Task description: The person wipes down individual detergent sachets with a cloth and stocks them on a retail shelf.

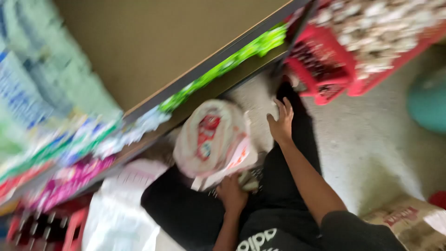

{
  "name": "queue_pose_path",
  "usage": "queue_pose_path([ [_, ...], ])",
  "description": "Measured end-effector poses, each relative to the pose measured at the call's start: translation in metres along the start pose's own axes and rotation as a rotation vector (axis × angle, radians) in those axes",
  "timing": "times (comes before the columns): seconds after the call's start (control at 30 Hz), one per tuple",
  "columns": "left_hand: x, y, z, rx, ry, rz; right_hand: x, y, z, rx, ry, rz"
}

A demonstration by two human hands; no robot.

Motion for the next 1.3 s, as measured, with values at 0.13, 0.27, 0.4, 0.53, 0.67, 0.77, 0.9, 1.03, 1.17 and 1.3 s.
queue_pose_path([
  [0.13, 0.02, 0.006, -0.009, -0.067, 0.086, -0.072, -0.056, -0.007, -0.064, -0.081, -0.198, 0.05],
  [0.27, 0.032, 0.01, -0.004, -0.021, 0.076, -0.122, -0.102, 0.036, -0.129, -0.478, -0.521, 0.379],
  [0.4, 0.019, -0.012, 0.009, 0.096, -0.004, -0.172, -0.07, 0.017, -0.155, -0.269, -0.941, -0.219],
  [0.53, 0.009, -0.053, 0.044, 0.033, -0.011, -0.104, -0.062, 0.066, -0.159, -0.295, -1.102, -0.538],
  [0.67, -0.043, -0.09, 0.04, 0.223, -0.669, -0.314, -0.055, 0.151, -0.191, -0.796, -1.118, -0.176],
  [0.77, -0.085, -0.107, 0.023, 0.19, -0.85, -0.331, -0.013, 0.304, -0.25, -1.128, -1.036, 0.13],
  [0.9, -0.095, -0.112, 0.008, 0.047, -0.93, -0.011, -0.048, 0.276, -0.274, -1.478, -1.075, -0.469],
  [1.03, -0.067, -0.079, 0.028, 0.081, -0.898, -0.06, -0.04, 0.268, -0.269, -1.615, -1.008, -0.27],
  [1.17, -0.064, -0.042, 0.038, 0.121, -0.918, -0.06, -0.054, 0.306, -0.251, -1.578, -0.969, -0.196],
  [1.3, -0.054, -0.001, 0.066, 0.241, -0.918, -0.059, -0.059, 0.315, -0.179, -1.228, -1.046, -0.376],
])
Point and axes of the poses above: each hand's wrist, its own z-axis towards the middle knuckle, its own x-axis out of the back of the hand, y = z × x, the point moved 7 cm from there along z, towards the middle knuckle, and after that the axes turned 14 degrees about y, right-handed, at the moved point
